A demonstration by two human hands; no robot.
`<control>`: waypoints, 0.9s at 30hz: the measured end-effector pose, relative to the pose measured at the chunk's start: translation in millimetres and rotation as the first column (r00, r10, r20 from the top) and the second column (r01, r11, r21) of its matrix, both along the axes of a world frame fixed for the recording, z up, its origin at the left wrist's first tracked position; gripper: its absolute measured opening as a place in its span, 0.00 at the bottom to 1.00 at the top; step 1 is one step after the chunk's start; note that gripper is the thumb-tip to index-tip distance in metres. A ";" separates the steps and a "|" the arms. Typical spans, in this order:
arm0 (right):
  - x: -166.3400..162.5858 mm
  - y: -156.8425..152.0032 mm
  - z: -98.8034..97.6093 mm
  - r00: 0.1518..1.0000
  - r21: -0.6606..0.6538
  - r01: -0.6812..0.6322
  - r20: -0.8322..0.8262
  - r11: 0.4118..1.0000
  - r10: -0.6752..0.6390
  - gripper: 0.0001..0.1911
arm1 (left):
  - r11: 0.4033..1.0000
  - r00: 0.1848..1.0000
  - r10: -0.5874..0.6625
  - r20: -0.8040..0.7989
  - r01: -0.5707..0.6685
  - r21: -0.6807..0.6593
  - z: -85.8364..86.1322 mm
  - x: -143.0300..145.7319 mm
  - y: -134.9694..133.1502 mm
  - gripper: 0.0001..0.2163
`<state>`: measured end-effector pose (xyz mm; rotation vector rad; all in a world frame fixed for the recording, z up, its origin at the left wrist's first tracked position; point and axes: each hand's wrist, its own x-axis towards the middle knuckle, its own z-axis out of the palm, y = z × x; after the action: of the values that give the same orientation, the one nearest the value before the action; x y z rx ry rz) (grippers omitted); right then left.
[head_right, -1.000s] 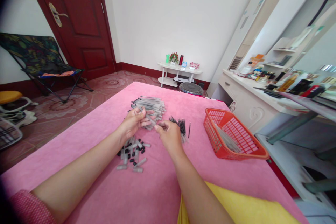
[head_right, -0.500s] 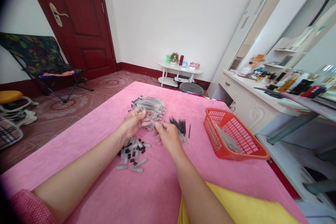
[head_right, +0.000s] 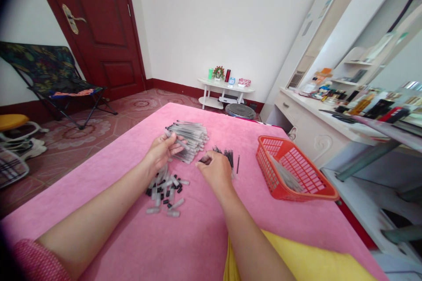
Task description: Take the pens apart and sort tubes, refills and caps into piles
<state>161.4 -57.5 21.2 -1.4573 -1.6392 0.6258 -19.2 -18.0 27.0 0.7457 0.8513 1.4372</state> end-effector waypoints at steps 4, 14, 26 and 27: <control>-0.8 2.8 -0.5 0.991 -0.090 -0.071 -0.123 0.993 0.060 0.08 | 1.000 1.000 0.001 0.005 -0.001 0.004 2.1 -4.5 2.3 0.11; -9.1 -5.4 9.0 0.930 -0.193 -0.278 -0.298 0.941 0.214 0.12 | 0.993 0.980 -0.113 -0.162 0.118 0.022 4.4 15.3 -11.8 0.14; 61.7 3.9 38.4 0.870 -0.343 -0.379 0.186 0.860 0.457 0.10 | 0.988 0.988 0.155 -0.001 -0.155 0.009 8.0 -30.8 15.7 0.08; 70.7 7.2 37.0 0.895 -0.315 -0.294 0.242 0.903 0.376 0.11 | 0.988 0.988 0.156 0.010 -0.156 0.000 7.2 -30.6 15.8 0.08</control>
<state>232.1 -50.3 58.2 -1.5260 -2.1423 0.8886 -49.9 -2.2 34.2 0.6842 0.9182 1.5781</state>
